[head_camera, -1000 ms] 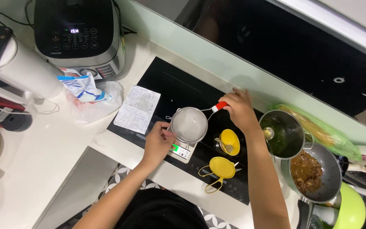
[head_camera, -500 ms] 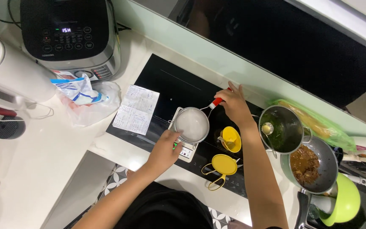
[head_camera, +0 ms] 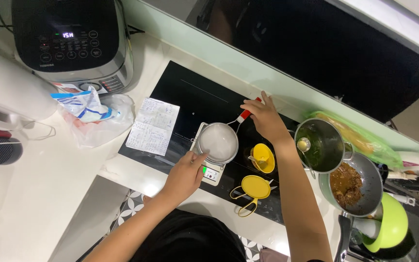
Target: The recorder is weighing and preparing various ingredients for a recipe, including melting butter and sifting powder.
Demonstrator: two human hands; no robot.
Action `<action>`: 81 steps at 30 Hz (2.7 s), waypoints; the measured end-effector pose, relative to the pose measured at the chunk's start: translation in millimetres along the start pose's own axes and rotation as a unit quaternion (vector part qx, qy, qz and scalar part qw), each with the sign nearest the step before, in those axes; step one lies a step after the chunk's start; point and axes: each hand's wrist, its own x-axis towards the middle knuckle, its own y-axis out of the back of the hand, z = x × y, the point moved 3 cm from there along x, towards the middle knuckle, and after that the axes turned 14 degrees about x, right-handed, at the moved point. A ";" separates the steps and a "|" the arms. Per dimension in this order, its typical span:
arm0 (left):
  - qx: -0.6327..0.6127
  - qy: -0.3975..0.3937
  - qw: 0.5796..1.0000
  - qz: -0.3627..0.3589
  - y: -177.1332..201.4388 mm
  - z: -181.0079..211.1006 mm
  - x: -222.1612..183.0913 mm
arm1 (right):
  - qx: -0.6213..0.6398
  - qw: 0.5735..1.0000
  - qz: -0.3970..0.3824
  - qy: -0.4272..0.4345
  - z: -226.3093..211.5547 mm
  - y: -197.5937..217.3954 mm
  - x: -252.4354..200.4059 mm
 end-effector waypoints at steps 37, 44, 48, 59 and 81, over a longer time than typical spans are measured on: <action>0.045 -0.097 0.994 -0.020 -1.9 -2.2 2.8 | 0.375 0.891 0.110 -0.231 4.8 -40.7 7.1; 0.050 -0.089 0.994 -0.043 4.1 -0.9 7.0 | 0.387 0.890 0.088 -0.223 6.8 -47.0 8.3; 0.044 -0.091 0.994 -0.037 3.2 -2.3 8.1 | 0.360 0.896 0.072 -0.248 1.7 -47.1 5.7; 0.031 -0.075 0.996 -0.023 7.1 3.9 18.6 | 0.407 0.876 0.036 -0.258 1.0 -52.6 3.5; 0.022 -0.067 0.997 -0.012 20.3 -15.4 34.5 | 0.330 0.872 0.077 -0.354 -27.2 -25.9 -35.2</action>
